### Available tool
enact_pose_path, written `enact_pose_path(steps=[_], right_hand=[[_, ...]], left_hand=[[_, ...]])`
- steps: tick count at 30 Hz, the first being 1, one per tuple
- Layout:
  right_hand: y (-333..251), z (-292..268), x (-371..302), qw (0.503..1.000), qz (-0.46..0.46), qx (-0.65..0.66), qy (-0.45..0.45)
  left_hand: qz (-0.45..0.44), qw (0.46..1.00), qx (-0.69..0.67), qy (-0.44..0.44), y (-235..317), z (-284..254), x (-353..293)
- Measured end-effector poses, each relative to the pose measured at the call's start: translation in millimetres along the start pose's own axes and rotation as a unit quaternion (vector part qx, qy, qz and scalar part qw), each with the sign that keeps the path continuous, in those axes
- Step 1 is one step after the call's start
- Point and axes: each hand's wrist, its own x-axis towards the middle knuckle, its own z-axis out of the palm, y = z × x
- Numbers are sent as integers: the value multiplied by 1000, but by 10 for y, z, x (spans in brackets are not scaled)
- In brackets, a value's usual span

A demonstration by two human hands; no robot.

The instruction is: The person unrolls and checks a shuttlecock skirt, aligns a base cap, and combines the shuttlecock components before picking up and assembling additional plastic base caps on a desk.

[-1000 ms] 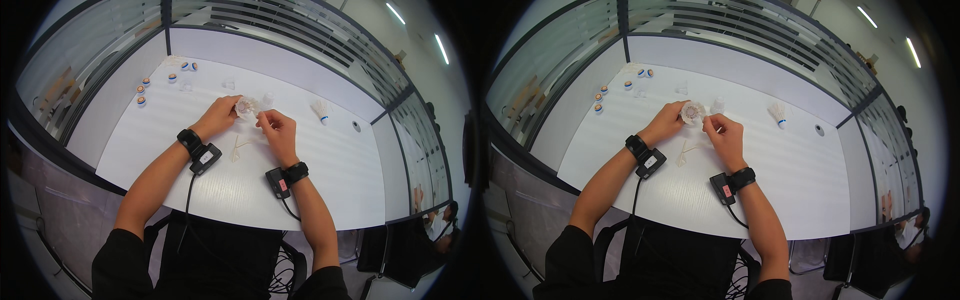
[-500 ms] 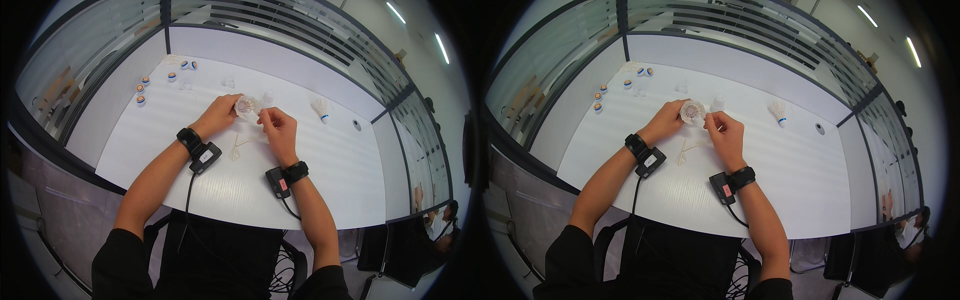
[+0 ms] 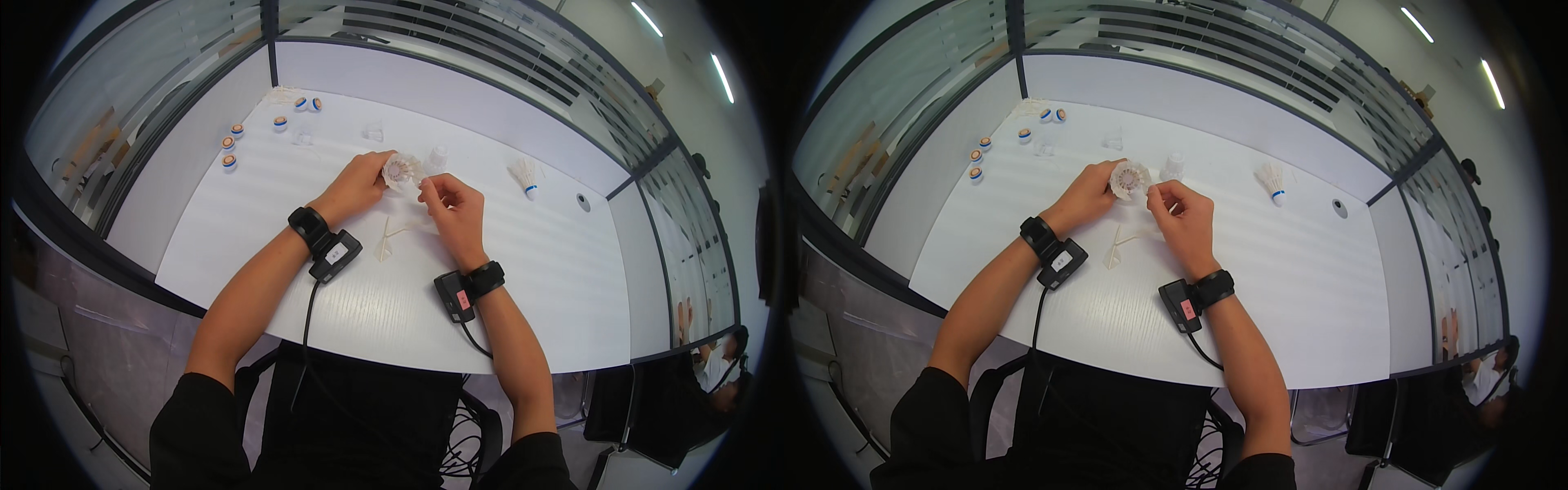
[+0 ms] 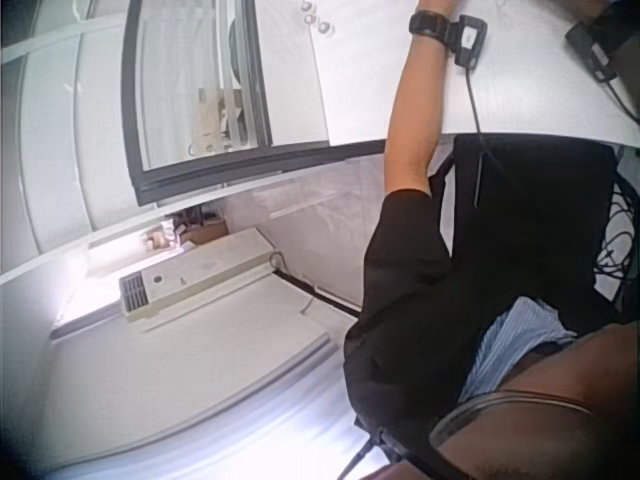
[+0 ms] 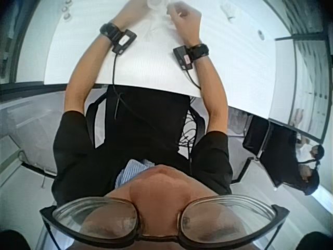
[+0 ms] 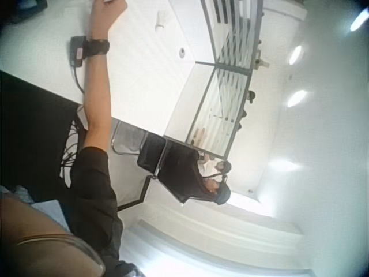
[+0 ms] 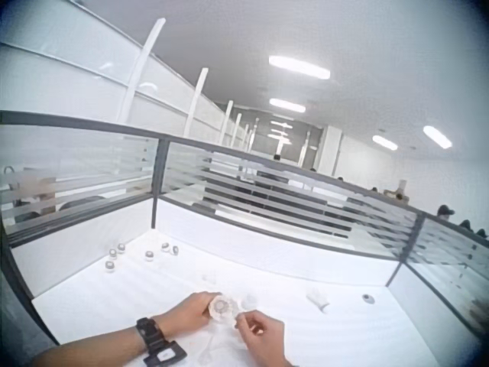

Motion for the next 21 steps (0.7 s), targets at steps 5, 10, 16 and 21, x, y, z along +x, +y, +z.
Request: enact_pose_path(steps=[5, 10, 16, 21], right_hand=[[56, 2, 11, 1000, 8, 6, -4], [62, 10, 15, 999, 21, 41, -30], [31, 23, 8, 997, 51, 55, -35], [110, 12, 19, 999, 20, 25, 0]], left_hand=[[-9, 1000, 5, -16, -20, -2, 7], [-6, 1000, 17, -12, -34, 4, 4], [-15, 1000, 14, -17, -84, 6, 7], [-13, 1000, -1, -8, -59, 19, 10]])
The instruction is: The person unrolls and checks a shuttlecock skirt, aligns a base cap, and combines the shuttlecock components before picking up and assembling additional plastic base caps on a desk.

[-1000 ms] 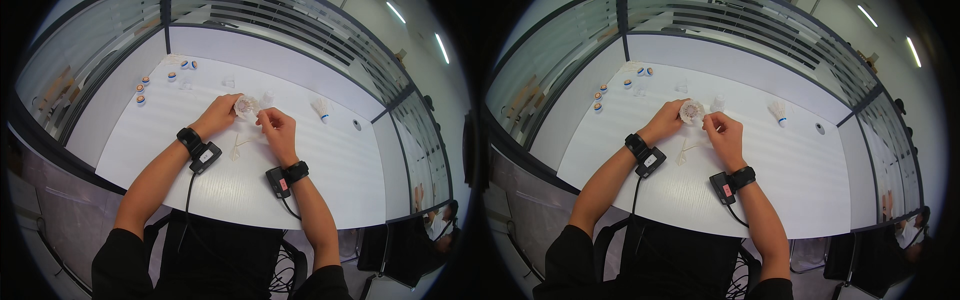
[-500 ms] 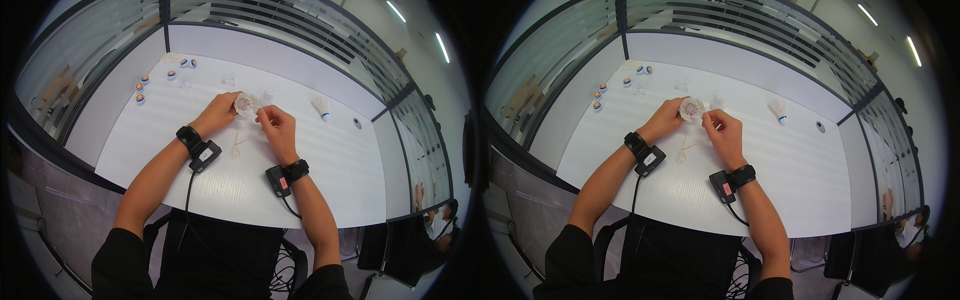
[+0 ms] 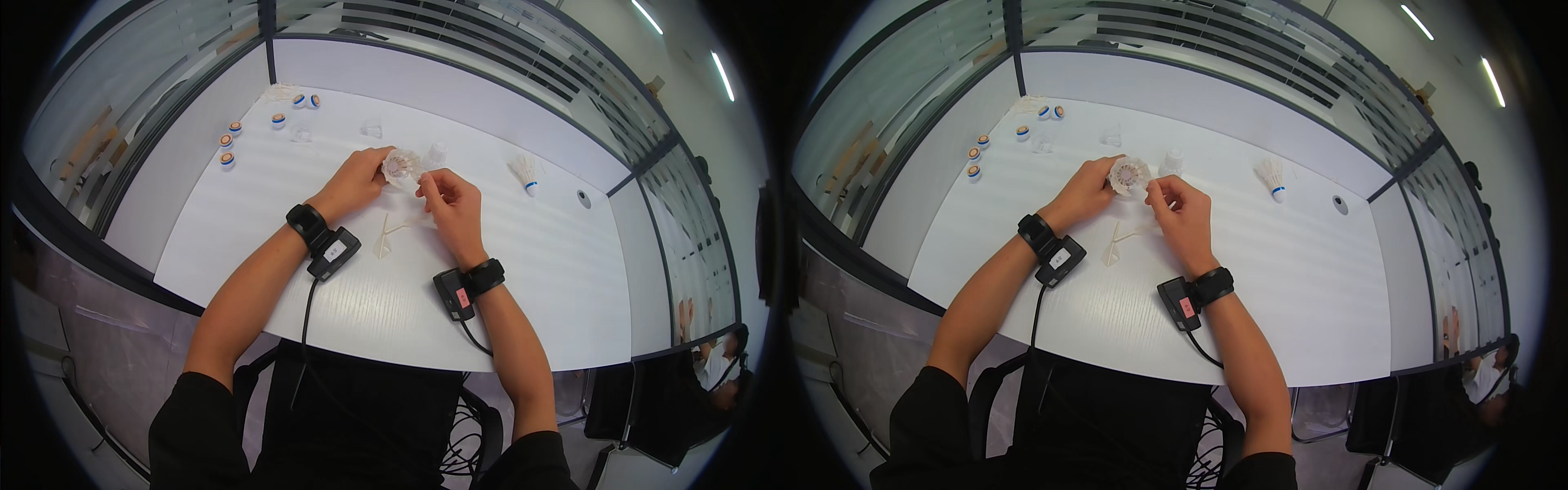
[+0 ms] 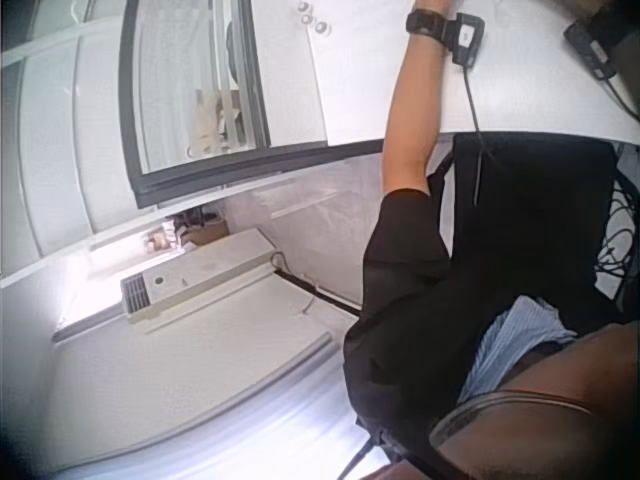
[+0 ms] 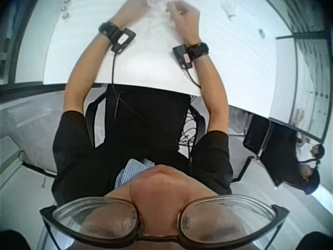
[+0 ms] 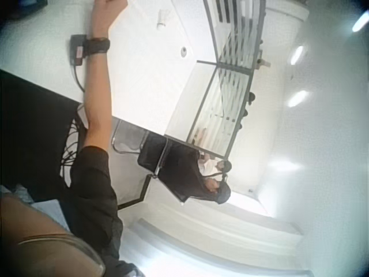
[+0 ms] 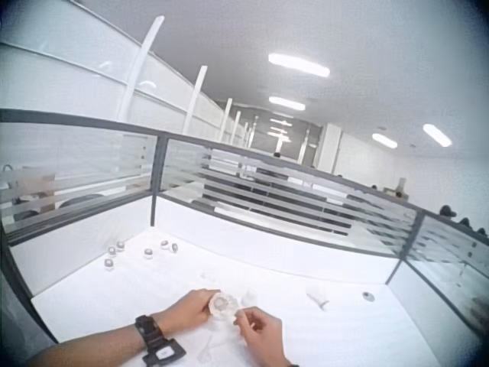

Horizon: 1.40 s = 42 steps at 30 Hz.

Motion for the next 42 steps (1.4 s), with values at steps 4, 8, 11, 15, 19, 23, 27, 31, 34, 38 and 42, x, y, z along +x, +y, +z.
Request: enact_pose_path(steps=[4, 8, 11, 15, 19, 23, 27, 31, 34, 38, 42], right_hand=[[-26, -1, -6, 999, 0, -30, 13], [-92, 24, -2, 996, -39, -75, 8], [-96, 0, 0, 995, -55, -89, 5], [-104, 8, 1, 993, -63, -96, 2], [-71, 20, 3, 992, -78, -95, 3], [-46, 25, 3, 993, -70, -94, 3], [-36, 4, -3, 994, -65, -92, -4], [-45, 23, -23, 997, -32, -71, -22], [-63, 37, -19, 998, -2, -60, -10], [-121, 15, -33, 996, 70, 31, -35], [-166, 9, -28, 994, 10, -46, -97]], left_hand=[[-15, 1000, 23, -11, 20, -19, 1], [1, 999, 47, -5, 2, -35, -18], [8, 1000, 23, -10, 84, -33, -8], [16, 999, 37, -16, 57, -40, -3], [14, 999, 43, -10, 88, -33, -7], [24, 999, 35, -24, 57, -43, -5], [32, 998, 40, -26, 60, -40, -1], [8, 999, 30, -17, 76, -45, -17], [10, 999, 38, -8, 74, -44, -13], [-23, 999, 28, -26, 85, -46, 0], [-1, 999, -38, 8, 5, 10, 7]])
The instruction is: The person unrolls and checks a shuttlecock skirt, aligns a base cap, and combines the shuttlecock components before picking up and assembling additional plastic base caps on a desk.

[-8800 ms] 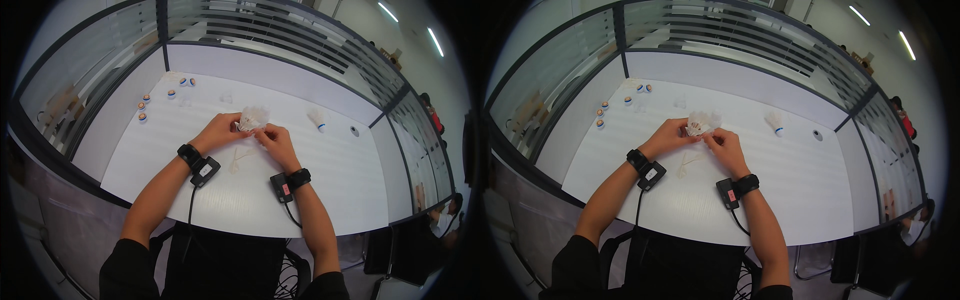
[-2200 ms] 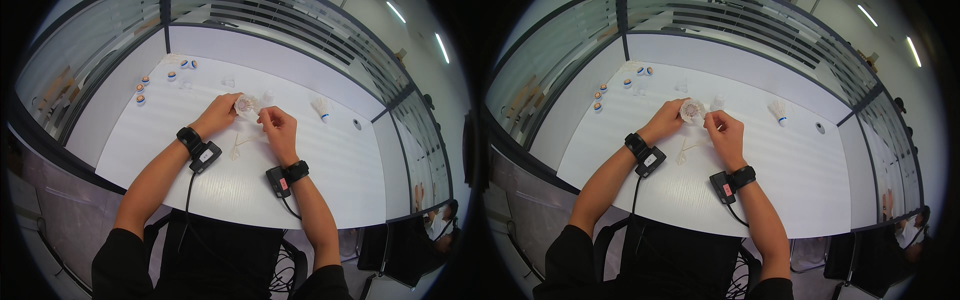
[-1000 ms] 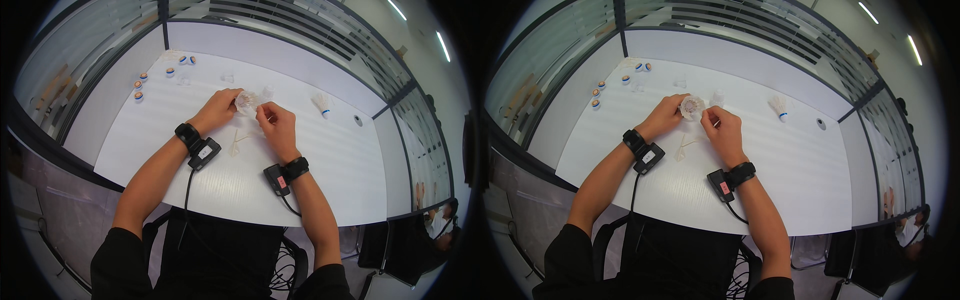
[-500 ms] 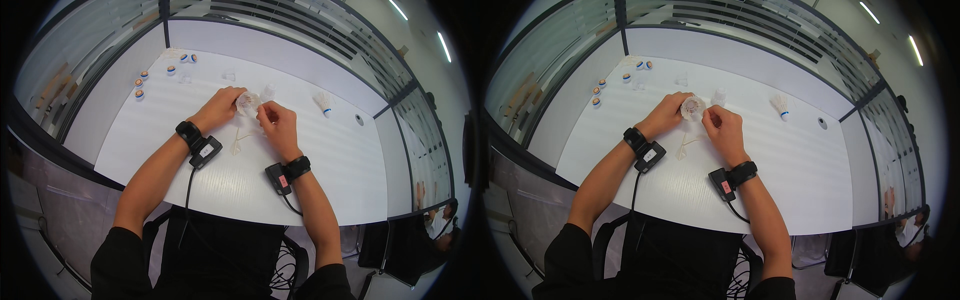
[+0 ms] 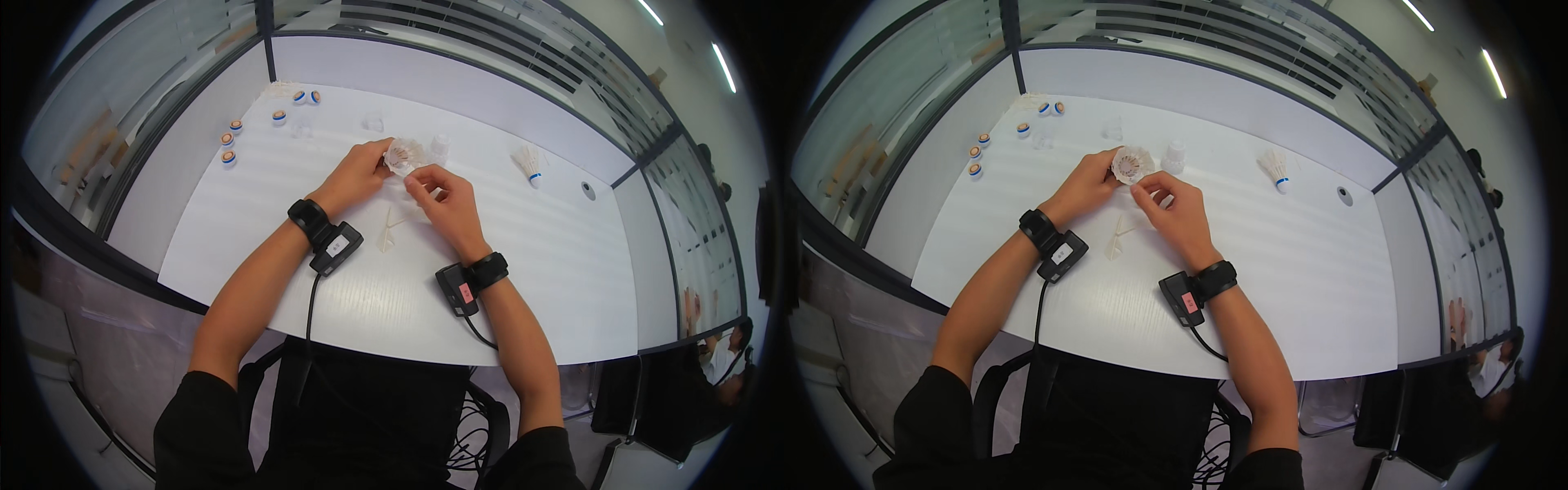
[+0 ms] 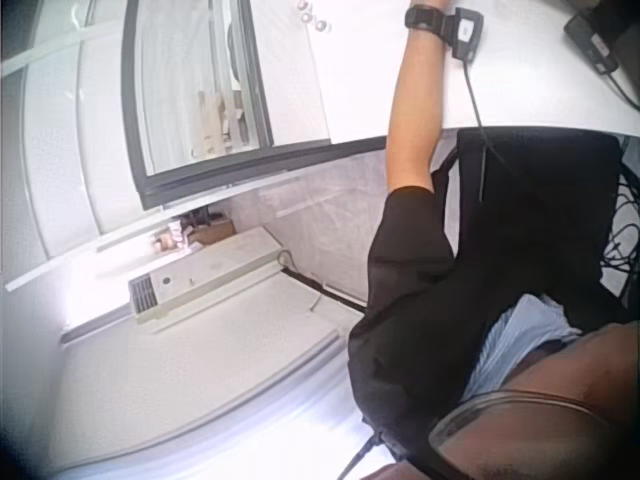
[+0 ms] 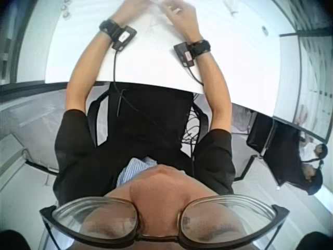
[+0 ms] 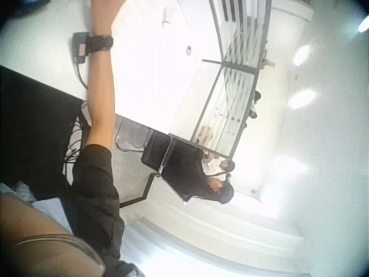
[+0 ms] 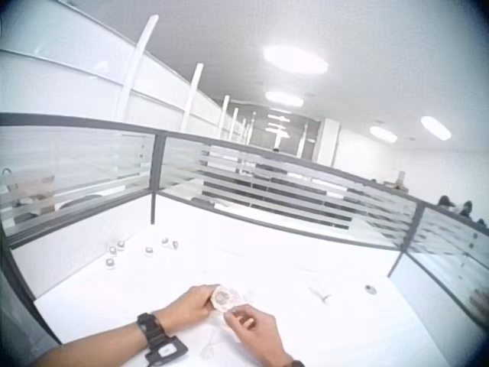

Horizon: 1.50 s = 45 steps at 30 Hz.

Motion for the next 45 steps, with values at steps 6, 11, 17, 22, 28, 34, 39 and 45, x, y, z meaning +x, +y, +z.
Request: enact_pose_path(steps=[6, 11, 17, 22, 28, 34, 39, 45], right_hand=[[8, -120, -21, 990, -31, -37, -135], [-11, -182, -39, 971, -60, -60, -222], [-74, -157, -66, 970, -98, -75, -209], [-94, -122, -64, 965, -121, -104, -210], [-134, -131, -82, 962, -113, -136, -209], [-158, -110, -95, 956, -132, -167, -204], [-155, -98, -95, 956, -124, -172, -201], [-141, -95, -94, 959, -125, -163, -198]], left_hand=[[-57, 998, 8, -29, 57, -41, -9], [-50, 998, -28, -31, 41, -43, -5], [-79, 994, -4, -78, -63, -37, 21], [-75, 996, -24, -37, -91, -24, 7], [-75, 996, -11, -53, -59, -41, 28], [-81, 994, -16, -68, -48, -44, 8], [-82, 993, -31, -74, -48, -44, 8], [-79, 993, -46, -74, -23, -34, 10]])
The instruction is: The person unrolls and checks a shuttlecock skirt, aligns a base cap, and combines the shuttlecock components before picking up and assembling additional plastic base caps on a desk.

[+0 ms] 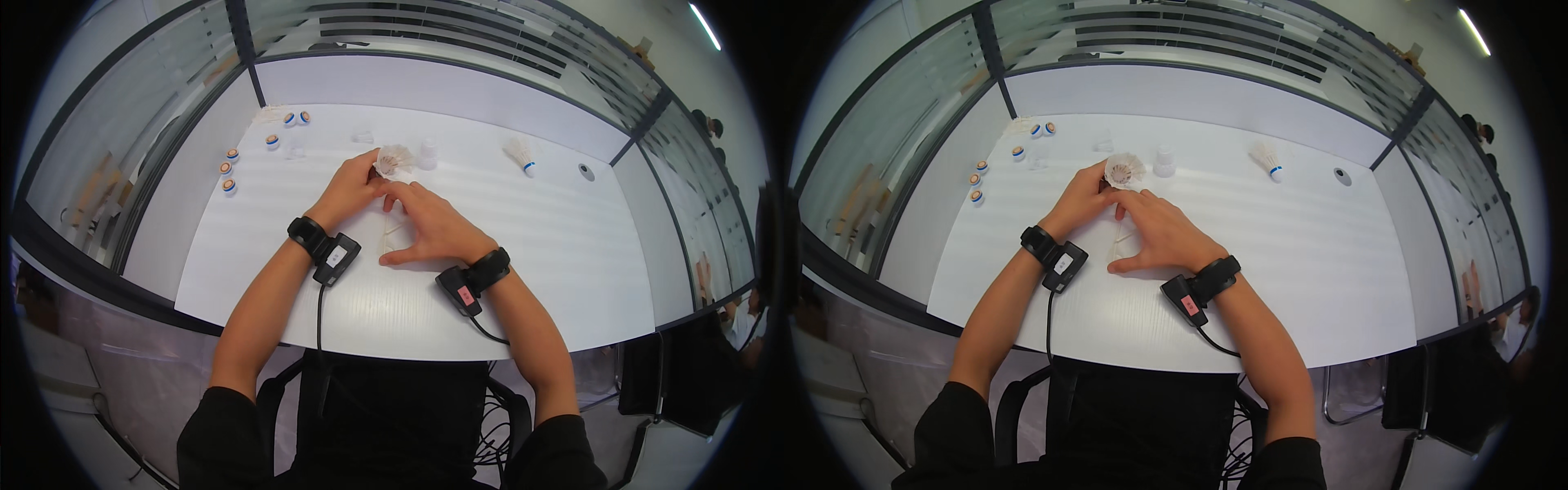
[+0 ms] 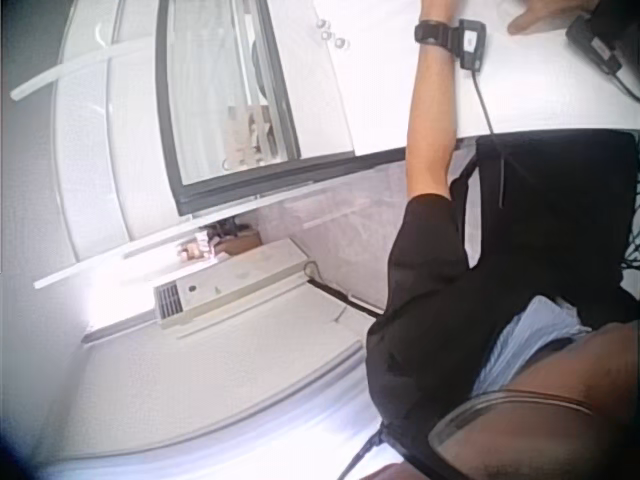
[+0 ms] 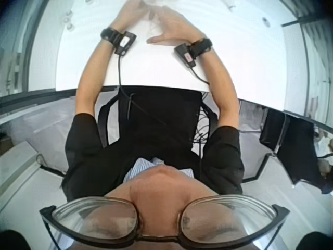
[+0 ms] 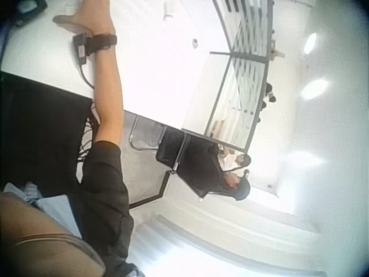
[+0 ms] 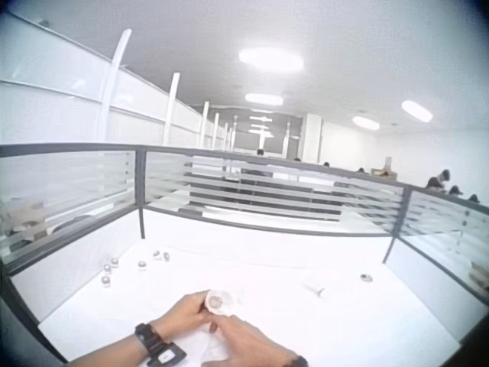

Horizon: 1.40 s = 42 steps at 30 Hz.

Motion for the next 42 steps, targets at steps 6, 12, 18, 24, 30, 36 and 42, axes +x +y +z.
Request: enact_pose_path(steps=[6, 12, 18, 24, 30, 36, 42], right_hand=[[16, 24, -7, 1000, -18, 11, 15], [55, 80, -5, 997, -45, 24, 50], [-15, 39, 43, 985, -3, 170, 27], [3, 14, 46, 905, -27, 404, 129], [120, 28, 33, 829, -30, 528, 184], [129, 36, 53, 746, 27, 625, 227], [121, 36, 56, 725, 72, 644, 236]], left_hand=[[-16, 1000, 14, -3, -22, -4, 8], [9, 999, 35, 20, -57, 9, 23], [-20, 999, 29, 4, 17, 3, 2], [24, 996, 13, 79, -69, 34, 49], [91, 961, 61, 255, -7, 56, 69], [115, 958, 4, 262, -78, 38, 77], [117, 965, 14, 236, 13, 99, 36]])
